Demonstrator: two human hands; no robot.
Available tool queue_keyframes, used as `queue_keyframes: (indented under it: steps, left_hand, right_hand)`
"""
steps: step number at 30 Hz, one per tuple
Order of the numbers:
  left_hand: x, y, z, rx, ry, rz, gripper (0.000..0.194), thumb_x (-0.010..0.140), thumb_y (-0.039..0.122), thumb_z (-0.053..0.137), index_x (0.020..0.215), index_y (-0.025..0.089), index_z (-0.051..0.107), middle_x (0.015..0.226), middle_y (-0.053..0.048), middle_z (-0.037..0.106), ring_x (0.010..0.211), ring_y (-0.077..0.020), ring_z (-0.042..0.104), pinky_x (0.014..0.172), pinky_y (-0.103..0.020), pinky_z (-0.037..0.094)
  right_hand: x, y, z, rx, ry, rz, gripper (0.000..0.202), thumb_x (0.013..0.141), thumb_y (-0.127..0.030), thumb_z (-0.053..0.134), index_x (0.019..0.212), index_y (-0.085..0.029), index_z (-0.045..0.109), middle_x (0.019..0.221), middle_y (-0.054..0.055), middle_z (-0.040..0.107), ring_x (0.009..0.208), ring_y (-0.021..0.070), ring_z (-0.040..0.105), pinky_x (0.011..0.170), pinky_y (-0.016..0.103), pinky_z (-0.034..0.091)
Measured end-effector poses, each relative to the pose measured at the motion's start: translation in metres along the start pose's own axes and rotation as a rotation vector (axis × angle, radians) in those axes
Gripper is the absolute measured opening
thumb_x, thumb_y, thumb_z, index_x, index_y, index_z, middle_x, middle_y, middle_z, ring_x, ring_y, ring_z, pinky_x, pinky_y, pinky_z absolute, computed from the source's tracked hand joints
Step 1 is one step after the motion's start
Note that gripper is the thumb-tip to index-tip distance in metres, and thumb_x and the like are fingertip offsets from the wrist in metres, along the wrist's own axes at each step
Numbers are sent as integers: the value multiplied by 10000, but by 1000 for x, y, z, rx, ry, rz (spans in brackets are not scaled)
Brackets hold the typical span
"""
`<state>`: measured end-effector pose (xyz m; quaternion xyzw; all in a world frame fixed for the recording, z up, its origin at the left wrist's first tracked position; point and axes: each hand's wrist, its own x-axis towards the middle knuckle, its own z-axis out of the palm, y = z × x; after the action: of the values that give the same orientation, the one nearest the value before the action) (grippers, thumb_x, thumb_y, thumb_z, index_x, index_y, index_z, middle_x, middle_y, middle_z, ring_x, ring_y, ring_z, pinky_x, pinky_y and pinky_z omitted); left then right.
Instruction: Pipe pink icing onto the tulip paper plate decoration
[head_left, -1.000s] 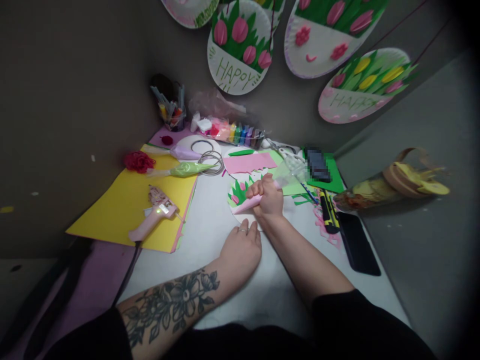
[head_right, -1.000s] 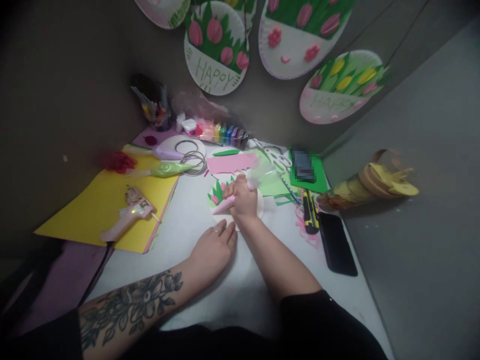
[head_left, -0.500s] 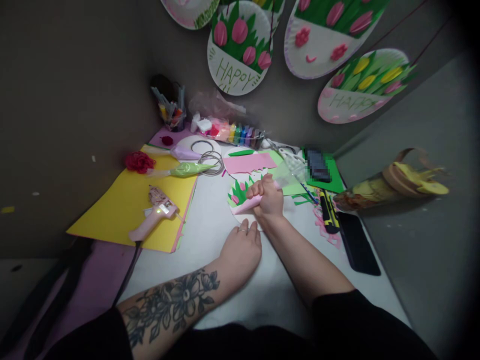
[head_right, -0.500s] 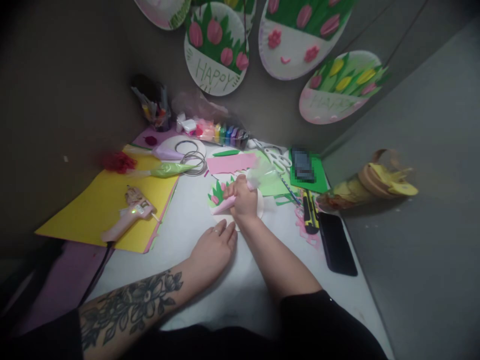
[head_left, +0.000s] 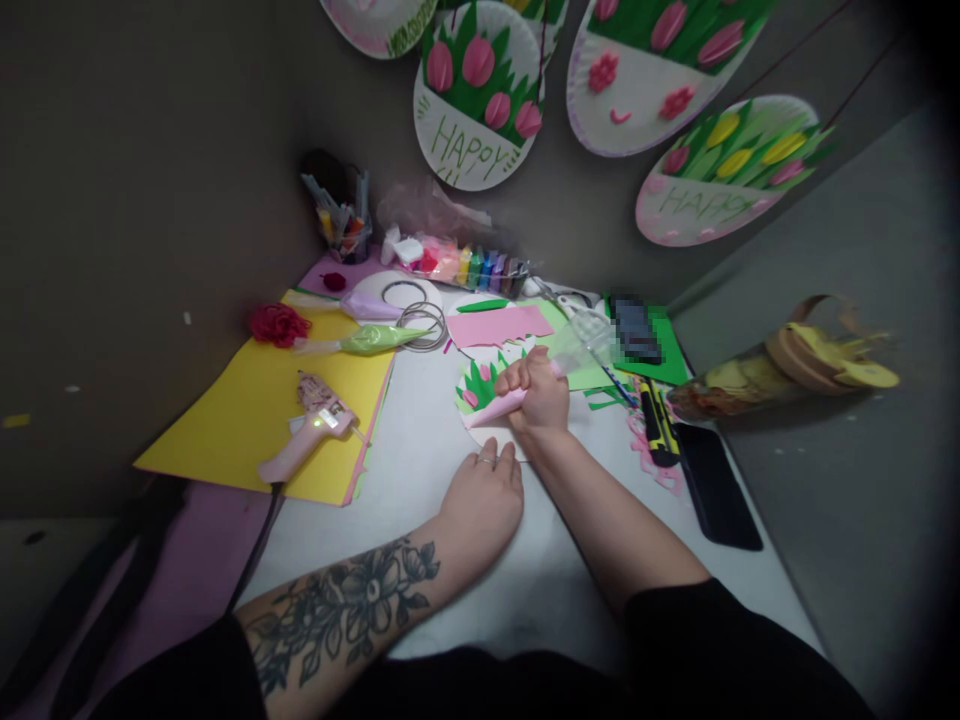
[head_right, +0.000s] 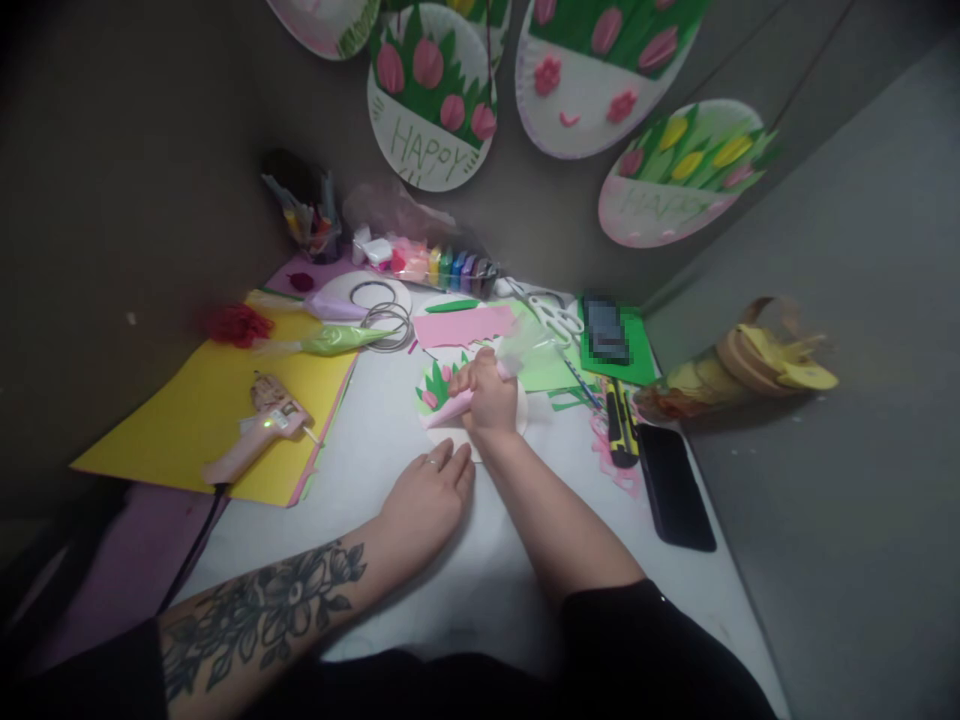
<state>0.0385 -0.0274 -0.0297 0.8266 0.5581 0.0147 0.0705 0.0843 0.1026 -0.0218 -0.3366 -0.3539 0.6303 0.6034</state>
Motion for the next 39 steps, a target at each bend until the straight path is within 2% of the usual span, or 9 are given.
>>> queue_keyframes:
  steps: [6,13,17,29,39]
  left_hand:
    - [-1,0,-3,2,-9,-3,414,934,76,308,1272,10,536,1362,-190,515,1253,-344,475,878,-415,502]
    - [0,0,2,4,25,-2,387,928,96,355,1250,13,554,1339,-196,534,1235,-342,490,863,-408,494]
    - [0,-1,2,12,51,3,373,923,92,371,1233,18,565,1321,-213,544,1223,-330,504,845,-405,494]
    - [0,-1,-1,-11,8,-11,377,929,97,363,1244,25,558,1334,-211,533,1250,-332,484,868,-403,492]
    - [-1,-1,1,17,36,3,386,925,81,355,1253,15,548,1321,-215,543,1237,-329,497,858,-401,499]
  right_hand:
    - [-1,-2,1,-39,-6,0,561,790,-533,633,443,-210,332,370,-69,351,357,93,417,374,234,359]
    - [-2,-3,0,-29,-33,10,569,770,-543,651,435,-208,337,377,-64,363,358,95,420,367,234,343]
    - [-2,-3,0,-17,-32,12,569,780,-524,651,429,-207,334,372,-63,359,353,92,421,366,227,347]
    - [-2,0,-1,-6,-36,25,573,774,-530,654,423,-218,325,372,-67,352,343,95,392,391,256,406]
    - [-3,-5,1,-46,-6,25,571,776,-556,638,442,-218,323,364,-67,356,350,93,387,374,244,374]
